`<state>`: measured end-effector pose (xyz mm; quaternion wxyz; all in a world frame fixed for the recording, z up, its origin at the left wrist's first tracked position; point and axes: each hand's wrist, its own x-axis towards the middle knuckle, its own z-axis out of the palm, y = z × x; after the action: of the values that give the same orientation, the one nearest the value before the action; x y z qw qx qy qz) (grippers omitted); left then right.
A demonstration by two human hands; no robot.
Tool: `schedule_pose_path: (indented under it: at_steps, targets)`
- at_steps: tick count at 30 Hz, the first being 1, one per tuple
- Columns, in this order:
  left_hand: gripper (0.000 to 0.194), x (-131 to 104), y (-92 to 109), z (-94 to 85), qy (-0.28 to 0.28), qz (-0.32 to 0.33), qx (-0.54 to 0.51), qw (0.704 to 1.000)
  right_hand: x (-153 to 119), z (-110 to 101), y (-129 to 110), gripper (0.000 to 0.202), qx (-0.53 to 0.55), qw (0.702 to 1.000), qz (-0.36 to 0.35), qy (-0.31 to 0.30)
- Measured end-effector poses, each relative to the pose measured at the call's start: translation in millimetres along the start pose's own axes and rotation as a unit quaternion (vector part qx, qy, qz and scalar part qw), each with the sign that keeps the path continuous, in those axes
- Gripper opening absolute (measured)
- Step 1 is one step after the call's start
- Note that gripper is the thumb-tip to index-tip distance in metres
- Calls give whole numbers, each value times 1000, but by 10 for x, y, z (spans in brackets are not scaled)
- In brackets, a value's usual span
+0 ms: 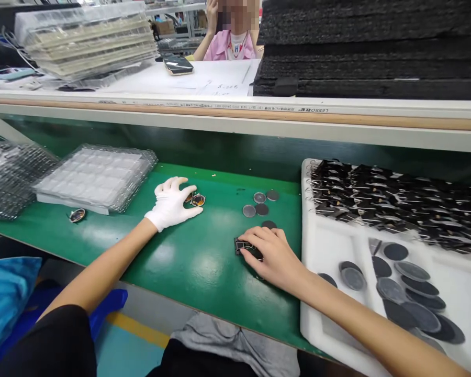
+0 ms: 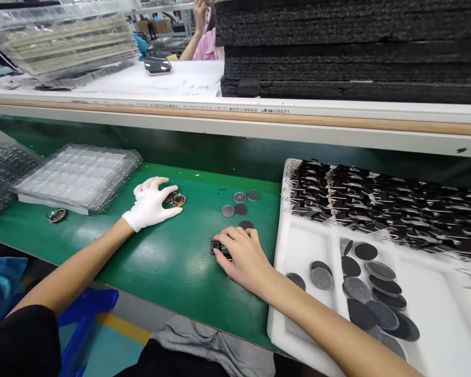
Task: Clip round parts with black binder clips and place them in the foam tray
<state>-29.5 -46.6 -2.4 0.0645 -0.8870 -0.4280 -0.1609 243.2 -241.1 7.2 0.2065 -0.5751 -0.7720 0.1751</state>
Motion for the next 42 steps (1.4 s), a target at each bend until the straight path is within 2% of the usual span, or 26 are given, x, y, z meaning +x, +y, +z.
schedule_pose_path:
  at_steps: [2, 4, 8, 10, 13, 15, 17, 19, 21, 24, 27, 29, 31, 33, 35, 38, 42]
  targets:
    - [50, 47, -73, 8, -29, 25, -4, 999, 19, 20, 46, 21, 59, 998, 34, -5]
    - [43, 69, -56, 17, -28, 58, -10, 998, 24, 59, 66, 23, 92, 995, 45, -8]
    - [39, 139, 204, 37, -20, 112, -17, 993, 23, 58, -5, 22, 92, 996, 16, -7]
    - [38, 174, 413, 56, -29, 130, -16, 991, -1, -76, -37, 30, 53, 998, -4, 18]
    - [38, 162, 751, 99, -36, 139, -18, 989, -72, -448, 27, 29, -52, 997, 0, 63]
    - [35, 111, 930, 131, -36, 140, -38, 989, -118, -680, 145, 25, -105, 993, 20, 48]
    - [34, 57, 1031, 160, -37, 142, -64, 987, -133, -765, 283, 24, -114, 993, 30, 16]
    - [33, 28, 1061, 180, -38, 144, -86, 985, -104, -669, 400, 31, -104, 994, 19, -9]
    - [33, 25, 1052, 187, -39, 145, -99, 984, -44, -465, 462, 31, -103, 995, 6, -19]
    - [34, 39, 1031, 178, -48, 142, -108, 983, 41, -210, 437, 26, -84, 996, 17, 12]
    - [35, 45, 1030, 177, -59, 139, -117, 982, 87, -151, 357, 30, 14, 994, 76, 73]
    - [36, 45, 1033, 184, -65, 148, -123, 979, 125, -160, 316, 28, 118, 980, 134, 89]
    - [37, 45, 1034, 190, -73, 165, -127, 975, 188, -148, 293, 24, 214, 959, 175, 69]
    - [39, 47, 1033, 195, -78, 176, -130, 973, 270, -107, 284, 22, 253, 949, 184, 25]
    - [38, 51, 1032, 197, -83, 179, -134, 971, 357, -53, 286, 22, 225, 958, 180, -6]
    - [39, 55, 1027, 202, -92, 184, -134, 969, 464, 7, 297, 23, 148, 972, 179, -18]
    - [46, 52, 1012, 207, -90, 185, -135, 969, 492, -55, 250, 25, 94, 979, 182, -23]
